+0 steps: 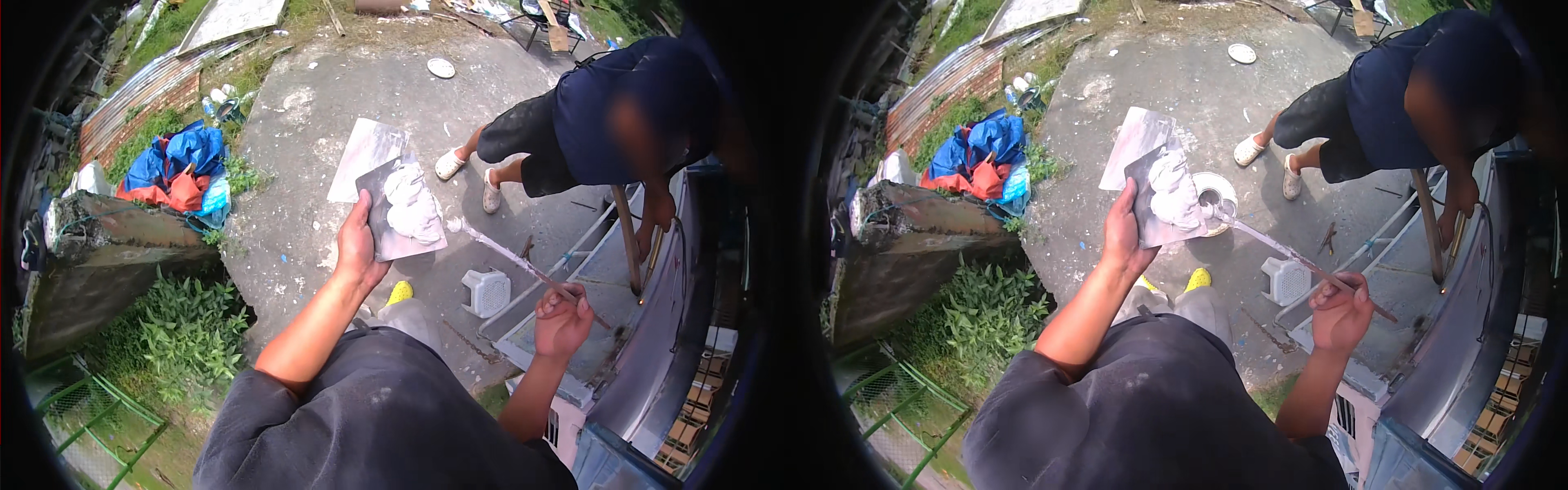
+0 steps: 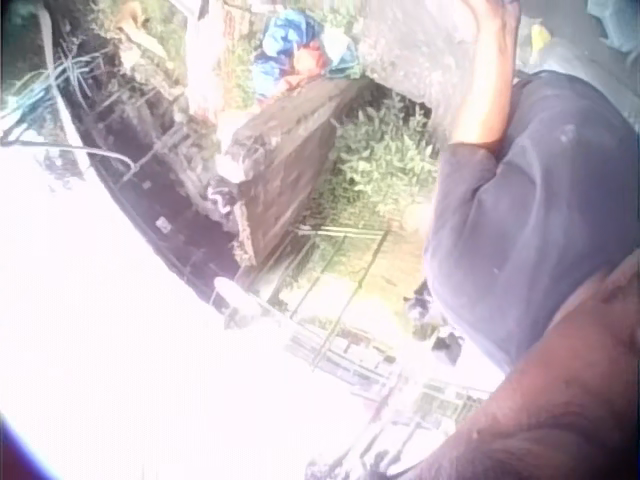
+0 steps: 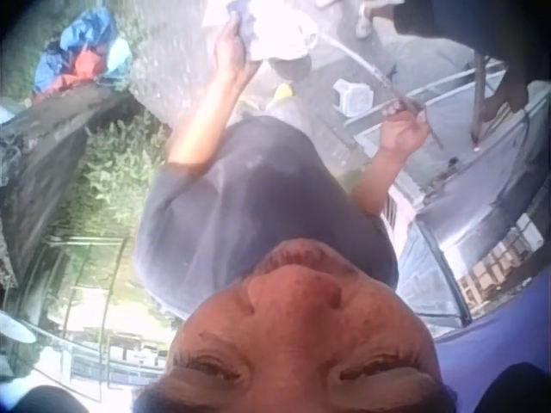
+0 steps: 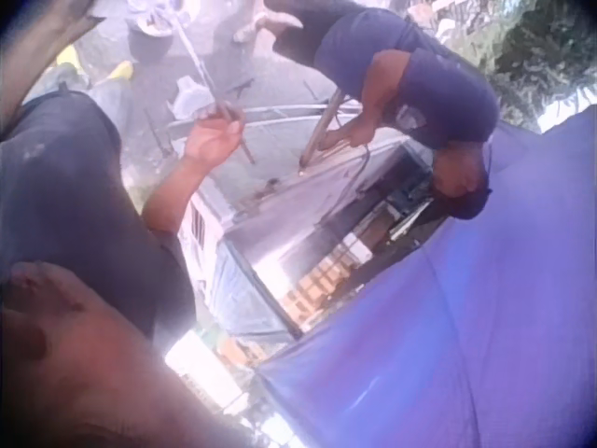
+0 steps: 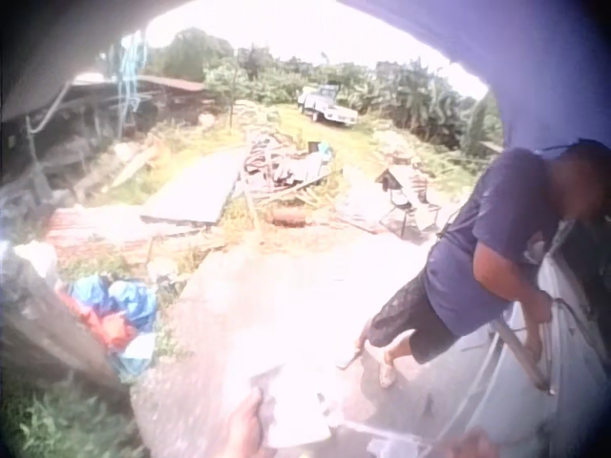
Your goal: The person prepares a body filler mixture on a sandpaper sheet using a wooden stick and a putty knife, then applies the filler to a damaged area on a blue truck body.
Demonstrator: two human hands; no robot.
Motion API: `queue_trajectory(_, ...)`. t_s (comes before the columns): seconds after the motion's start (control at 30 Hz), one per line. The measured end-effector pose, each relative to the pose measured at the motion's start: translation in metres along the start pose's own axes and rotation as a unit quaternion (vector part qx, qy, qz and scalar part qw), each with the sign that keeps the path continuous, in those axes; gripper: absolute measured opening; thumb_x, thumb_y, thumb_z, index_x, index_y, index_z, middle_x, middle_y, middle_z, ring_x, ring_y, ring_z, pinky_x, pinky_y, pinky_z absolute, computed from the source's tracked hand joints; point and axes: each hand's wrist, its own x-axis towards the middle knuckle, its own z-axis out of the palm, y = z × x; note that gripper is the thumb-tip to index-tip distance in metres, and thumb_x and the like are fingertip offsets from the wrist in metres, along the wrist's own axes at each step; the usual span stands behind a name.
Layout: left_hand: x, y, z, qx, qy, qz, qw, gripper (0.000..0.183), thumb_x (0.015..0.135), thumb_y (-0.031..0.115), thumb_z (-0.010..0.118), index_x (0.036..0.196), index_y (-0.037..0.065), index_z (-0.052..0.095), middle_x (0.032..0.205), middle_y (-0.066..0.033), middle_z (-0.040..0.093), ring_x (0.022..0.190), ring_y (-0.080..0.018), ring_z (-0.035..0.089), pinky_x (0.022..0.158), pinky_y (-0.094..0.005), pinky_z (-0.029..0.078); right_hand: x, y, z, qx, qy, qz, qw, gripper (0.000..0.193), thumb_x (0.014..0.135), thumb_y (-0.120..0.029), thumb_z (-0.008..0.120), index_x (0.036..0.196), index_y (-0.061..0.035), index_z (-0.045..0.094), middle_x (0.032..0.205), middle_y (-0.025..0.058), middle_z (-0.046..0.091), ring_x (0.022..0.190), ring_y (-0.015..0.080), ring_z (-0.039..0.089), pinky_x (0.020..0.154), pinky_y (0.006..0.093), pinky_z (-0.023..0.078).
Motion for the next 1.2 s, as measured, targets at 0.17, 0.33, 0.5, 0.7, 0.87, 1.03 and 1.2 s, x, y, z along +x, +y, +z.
queue_trajectory(0.17,-0.031,0.011,0.059,0.009,-0.02,-0.035,0.999,0.046,0.104,0.034,0.042,0.136,0.001,0.046,0.13,-0.014,0.06,0.118,-0.0297,0.06,0.106,-0.0487,0.044,-0.012,-0.013,0.019,0.063,-0.069,-0.065,0.994,0.035,0.09,-0.034,0.059,0.108,-0.0036,0.061,0.086,0.0087,0.058,0.071,0.0197,0.053,0.061,0.0318,0.044)
queue_trajectory(0.33,-0.055,0.012,0.07,0.017,-0.021,-0.036,0.999,0.043,0.102,0.029,0.047,0.132,-0.003,0.048,0.123,-0.0166,0.062,0.11,-0.0294,0.064,0.099,-0.0476,0.051,-0.029,-0.033,0.019,-0.051,-0.12,-0.147,0.981,0.038,0.087,-0.033,0.063,0.105,-0.0001,0.059,0.087,0.0137,0.056,0.068,0.0226,0.055,0.057,0.0344,0.046)
queue_trajectory(0.5,-0.064,0.014,0.062,0.022,-0.045,-0.054,0.997,0.042,0.102,0.026,0.048,0.131,-0.005,0.047,0.122,-0.0189,0.062,0.11,-0.0303,0.065,0.097,-0.0472,0.053,-0.05,-0.078,0.028,-0.227,-0.172,-0.219,0.933,0.041,0.084,-0.034,0.068,0.099,0.0037,0.059,0.085,0.0184,0.057,0.065,0.0249,0.057,0.054,0.0355,0.048)
queue_trajectory(0.7,-0.068,0.012,0.055,0.012,-0.046,-0.056,0.997,0.039,0.102,0.025,0.046,0.129,-0.004,0.047,0.12,-0.0178,0.062,0.107,-0.0295,0.066,0.094,-0.0474,0.055,-0.071,-0.119,0.067,-0.418,-0.21,-0.307,0.829,0.038,0.08,-0.031,0.072,0.089,0.004,0.062,0.08,0.018,0.062,0.063,0.0233,0.057,0.053,0.0343,0.045)
queue_trajectory(0.87,-0.072,0.011,0.042,-0.003,-0.019,-0.052,0.998,0.04,0.103,0.024,0.046,0.132,-0.003,0.046,0.123,-0.0167,0.062,0.11,-0.0288,0.065,0.097,-0.0464,0.053,-0.08,-0.129,0.122,-0.505,-0.269,-0.365,0.734,0.035,0.078,-0.029,0.072,0.084,0.0048,0.066,0.072,0.0162,0.063,0.056,0.0238,0.059,0.05,0.033,0.044)
queue_trajectory(1.03,-0.078,0.001,0.038,0.006,-0.003,0.068,0.998,0.037,0.104,0.024,0.044,0.132,0.001,0.046,0.124,-0.0149,0.06,0.111,-0.027,0.064,0.096,-0.0427,0.053,-0.087,-0.13,0.157,-0.587,-0.275,-0.38,0.66,0.034,0.076,-0.029,0.073,0.082,0.0039,0.067,0.067,0.0147,0.063,0.054,0.0261,0.061,0.051,0.0344,0.048)
queue_trajectory(1.2,-0.079,-0.002,0.029,-0.008,-0.016,0.135,0.991,0.036,0.104,0.024,0.044,0.132,0.002,0.043,0.124,-0.0148,0.059,0.113,-0.0275,0.062,0.098,-0.0437,0.052,-0.096,-0.122,0.168,-0.617,-0.267,-0.404,0.62,0.033,0.074,-0.028,0.073,0.082,0.0027,0.067,0.066,0.0148,0.063,0.053,0.0278,0.061,0.052,0.0354,0.049)
